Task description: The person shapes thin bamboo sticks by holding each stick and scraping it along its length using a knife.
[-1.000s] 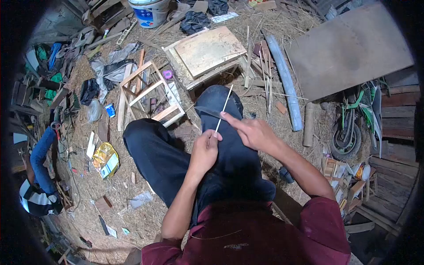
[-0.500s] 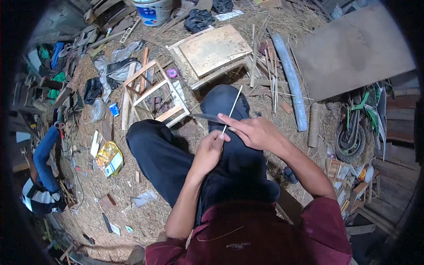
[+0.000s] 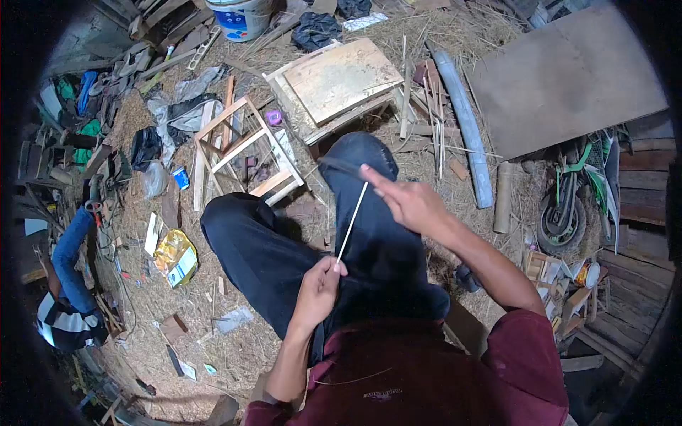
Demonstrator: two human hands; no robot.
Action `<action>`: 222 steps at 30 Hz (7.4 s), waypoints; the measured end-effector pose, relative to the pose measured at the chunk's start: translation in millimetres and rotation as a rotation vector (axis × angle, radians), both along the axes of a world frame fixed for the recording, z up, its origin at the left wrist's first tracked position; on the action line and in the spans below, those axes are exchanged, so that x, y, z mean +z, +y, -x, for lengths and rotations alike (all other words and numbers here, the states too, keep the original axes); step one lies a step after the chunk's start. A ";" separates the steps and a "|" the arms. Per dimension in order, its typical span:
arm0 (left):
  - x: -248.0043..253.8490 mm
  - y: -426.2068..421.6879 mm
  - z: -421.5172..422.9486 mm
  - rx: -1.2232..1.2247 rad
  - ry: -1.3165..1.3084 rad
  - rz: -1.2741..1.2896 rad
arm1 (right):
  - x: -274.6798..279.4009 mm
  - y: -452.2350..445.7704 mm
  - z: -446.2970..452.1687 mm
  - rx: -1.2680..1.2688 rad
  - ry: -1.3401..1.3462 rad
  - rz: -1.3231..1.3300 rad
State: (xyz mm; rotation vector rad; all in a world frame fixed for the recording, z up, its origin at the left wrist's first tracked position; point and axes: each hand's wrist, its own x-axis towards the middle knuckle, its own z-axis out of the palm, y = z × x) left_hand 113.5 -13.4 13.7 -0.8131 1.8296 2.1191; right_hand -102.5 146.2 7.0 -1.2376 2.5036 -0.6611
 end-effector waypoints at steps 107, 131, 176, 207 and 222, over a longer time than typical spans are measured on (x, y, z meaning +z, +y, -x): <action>-3.9 32.1 52.4 -0.041 0.164 0.437 | 5.8 28.8 -17.1 0.055 0.100 -0.009; -15.7 33.7 75.6 -0.012 0.163 0.213 | 6.8 35.7 -25.2 0.067 0.078 -0.063; 4.4 28.6 6.7 0.001 0.078 0.299 | -8.3 35.8 -26.8 -0.092 0.169 -0.060; 4.7 36.5 36.8 0.040 0.098 0.436 | 3.6 33.0 -38.3 -0.011 0.115 -0.131; -2.5 19.7 21.6 0.003 0.068 0.012 | 7.9 39.9 -12.5 -0.123 -0.029 0.395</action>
